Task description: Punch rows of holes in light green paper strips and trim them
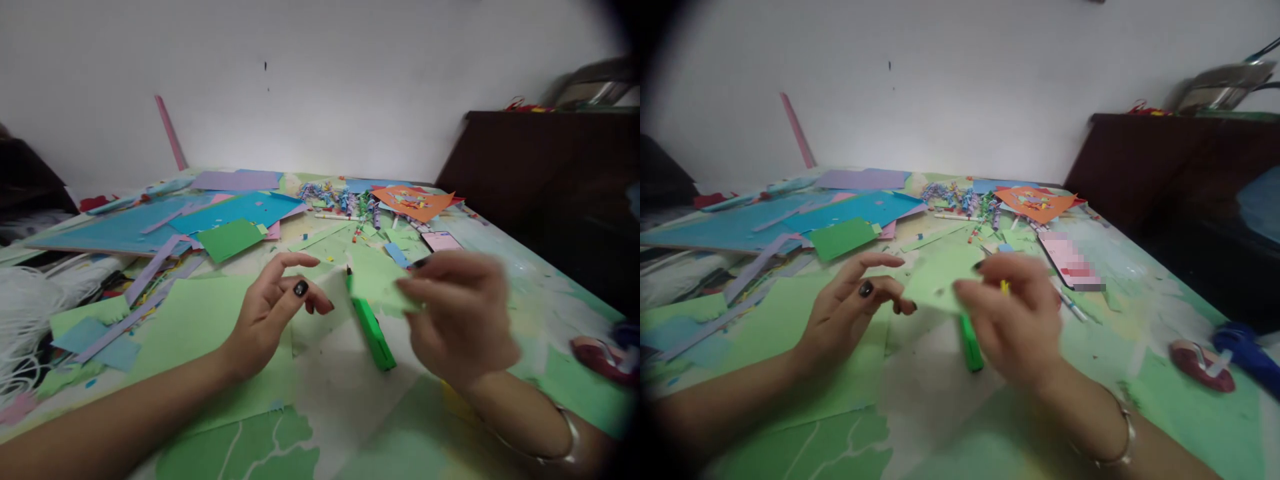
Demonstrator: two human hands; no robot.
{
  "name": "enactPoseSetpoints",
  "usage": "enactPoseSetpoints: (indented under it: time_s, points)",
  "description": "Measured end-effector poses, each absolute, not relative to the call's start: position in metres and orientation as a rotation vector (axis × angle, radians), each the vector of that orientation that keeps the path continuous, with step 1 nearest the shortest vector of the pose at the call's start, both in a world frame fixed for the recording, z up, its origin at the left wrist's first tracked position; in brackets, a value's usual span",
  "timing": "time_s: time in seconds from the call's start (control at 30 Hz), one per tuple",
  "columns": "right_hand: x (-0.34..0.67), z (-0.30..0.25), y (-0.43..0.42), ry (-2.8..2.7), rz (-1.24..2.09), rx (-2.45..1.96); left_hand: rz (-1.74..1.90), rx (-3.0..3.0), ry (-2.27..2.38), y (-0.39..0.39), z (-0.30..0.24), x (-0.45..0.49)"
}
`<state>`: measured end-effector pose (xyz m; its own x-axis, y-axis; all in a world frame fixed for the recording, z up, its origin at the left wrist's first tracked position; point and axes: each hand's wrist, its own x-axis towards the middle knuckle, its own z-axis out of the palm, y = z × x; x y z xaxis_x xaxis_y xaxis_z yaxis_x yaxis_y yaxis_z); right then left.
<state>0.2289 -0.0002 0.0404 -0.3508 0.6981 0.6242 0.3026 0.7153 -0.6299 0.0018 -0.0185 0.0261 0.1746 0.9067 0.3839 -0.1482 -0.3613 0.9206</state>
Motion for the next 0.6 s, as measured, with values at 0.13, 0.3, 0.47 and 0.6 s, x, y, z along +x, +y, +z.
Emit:
enactPoseSetpoints:
  time_s: [0.13,0.3,0.47,0.6]
  points:
    - [0.215,0.034,0.002,-2.106,0.328,-0.641,1.252,1.468,0.734,-0.017,0.025,0.006]
    - [0.218,0.039,0.019,-2.294,0.039,-0.493,1.37,1.543,0.984,-0.012,0.029,0.005]
    - [0.262,0.056,0.062,-2.252,0.042,-1.933,1.385,1.511,1.011,-0.011,0.032,0.002]
    - [0.297,0.054,0.085,-2.306,0.294,-2.15,1.361,1.437,0.975,-0.012,0.034,0.002]
